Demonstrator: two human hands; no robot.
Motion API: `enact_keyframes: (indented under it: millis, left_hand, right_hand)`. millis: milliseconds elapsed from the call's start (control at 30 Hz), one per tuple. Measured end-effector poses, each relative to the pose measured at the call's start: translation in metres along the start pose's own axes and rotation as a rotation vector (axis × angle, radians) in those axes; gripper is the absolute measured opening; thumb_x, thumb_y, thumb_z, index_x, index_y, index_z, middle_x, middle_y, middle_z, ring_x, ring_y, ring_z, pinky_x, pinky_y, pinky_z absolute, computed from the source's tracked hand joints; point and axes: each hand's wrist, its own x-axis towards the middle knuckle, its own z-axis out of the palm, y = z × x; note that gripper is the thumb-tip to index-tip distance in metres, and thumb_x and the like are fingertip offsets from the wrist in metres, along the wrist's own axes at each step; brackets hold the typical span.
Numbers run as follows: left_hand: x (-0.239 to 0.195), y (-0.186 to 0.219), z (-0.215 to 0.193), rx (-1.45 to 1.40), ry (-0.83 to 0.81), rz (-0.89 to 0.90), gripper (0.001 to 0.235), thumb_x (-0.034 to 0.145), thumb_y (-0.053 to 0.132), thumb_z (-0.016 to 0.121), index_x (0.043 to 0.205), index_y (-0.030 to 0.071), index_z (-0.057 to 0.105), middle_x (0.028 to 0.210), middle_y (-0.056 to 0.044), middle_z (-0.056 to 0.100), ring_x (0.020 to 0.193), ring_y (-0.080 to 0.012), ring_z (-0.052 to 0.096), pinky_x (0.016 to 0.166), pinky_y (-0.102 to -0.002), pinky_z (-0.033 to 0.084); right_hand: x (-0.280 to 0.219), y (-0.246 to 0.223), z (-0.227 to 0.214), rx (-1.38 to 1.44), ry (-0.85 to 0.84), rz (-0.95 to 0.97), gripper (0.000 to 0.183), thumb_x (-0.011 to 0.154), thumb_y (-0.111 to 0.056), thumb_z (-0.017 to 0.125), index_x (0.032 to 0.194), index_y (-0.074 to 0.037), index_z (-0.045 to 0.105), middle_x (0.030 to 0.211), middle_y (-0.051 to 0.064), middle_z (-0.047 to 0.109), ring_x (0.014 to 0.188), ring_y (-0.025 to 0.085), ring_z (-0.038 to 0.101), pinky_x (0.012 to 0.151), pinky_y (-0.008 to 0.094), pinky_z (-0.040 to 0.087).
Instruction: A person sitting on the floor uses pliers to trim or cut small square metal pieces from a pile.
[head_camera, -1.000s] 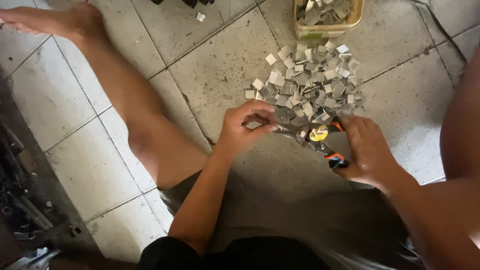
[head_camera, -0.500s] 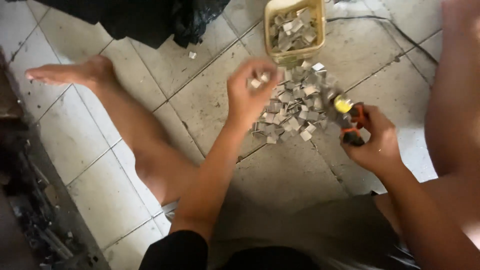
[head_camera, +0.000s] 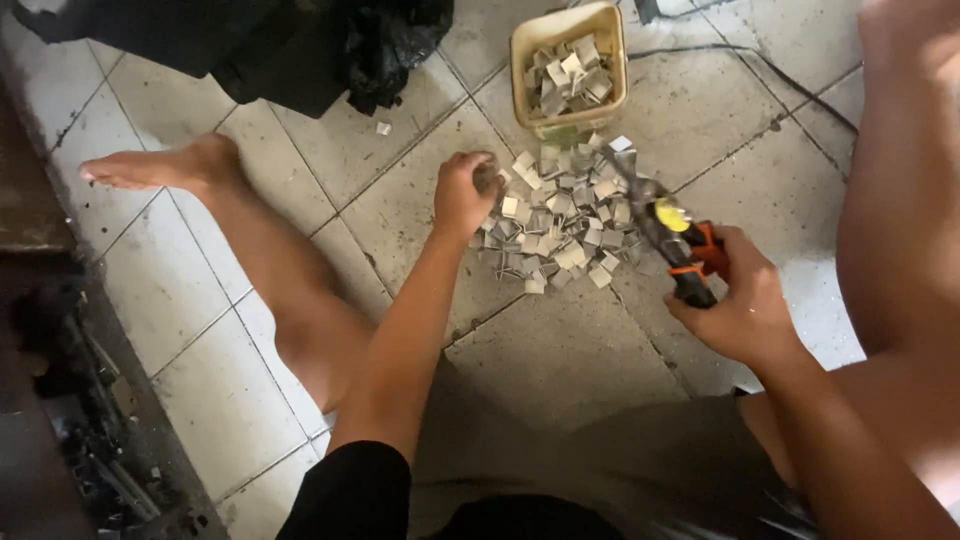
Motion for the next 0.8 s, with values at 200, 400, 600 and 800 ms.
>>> enact_keyframes:
  millis: [200, 400, 600, 800]
  left_hand:
    - [0.001, 0.0, 0.002, 0.164, -0.222, -0.024, 0.023, 0.084, 0.016, 0.082, 0.104, 0.019, 0.071, 0.105, -0.007, 0.059, 0.107, -0.0339, 0.061, 0.087, -0.043, 0.054]
    - [-0.019, -0.012, -0.007, 0.044, -0.177, 0.103, 0.014, 0.091, 0.008, 0.071, 0.1, 0.011, 0.061, 0.096, -0.011, 0.058, 0.098, -0.0331, 0.061, 0.094, -0.044, 0.047]
    - [-0.024, -0.012, -0.014, 0.018, -0.21, 0.039, 0.028, 0.087, 0.006, 0.072, 0.114, 0.013, 0.068, 0.111, -0.012, 0.058, 0.112, -0.0368, 0.06, 0.1, -0.048, 0.048]
    - [-0.015, -0.005, -0.022, 0.056, -0.304, 0.019, 0.02, 0.089, 0.005, 0.071, 0.106, 0.005, 0.06, 0.103, -0.017, 0.058, 0.104, -0.0416, 0.063, 0.089, -0.051, 0.054]
  right_hand:
    - [-0.004, 0.009, 0.016, -0.061, 0.094, -0.08, 0.065, 0.056, -0.007, 0.085, 0.117, 0.005, 0.066, 0.091, 0.018, 0.071, 0.08, 0.032, 0.068, 0.081, 0.043, 0.055]
    - [-0.001, 0.007, 0.02, -0.1, 0.027, -0.149, 0.067, 0.056, -0.004, 0.084, 0.119, 0.007, 0.064, 0.091, 0.021, 0.072, 0.083, 0.038, 0.07, 0.083, 0.046, 0.053]
    - [0.001, 0.009, 0.024, -0.145, -0.073, -0.122, 0.075, 0.053, -0.011, 0.084, 0.123, 0.006, 0.062, 0.095, 0.022, 0.072, 0.086, 0.04, 0.069, 0.084, 0.049, 0.051]
    - [0.006, 0.01, 0.03, -0.164, -0.16, -0.049, 0.074, 0.055, -0.013, 0.083, 0.124, 0.002, 0.061, 0.099, 0.022, 0.072, 0.092, 0.042, 0.069, 0.083, 0.052, 0.049]
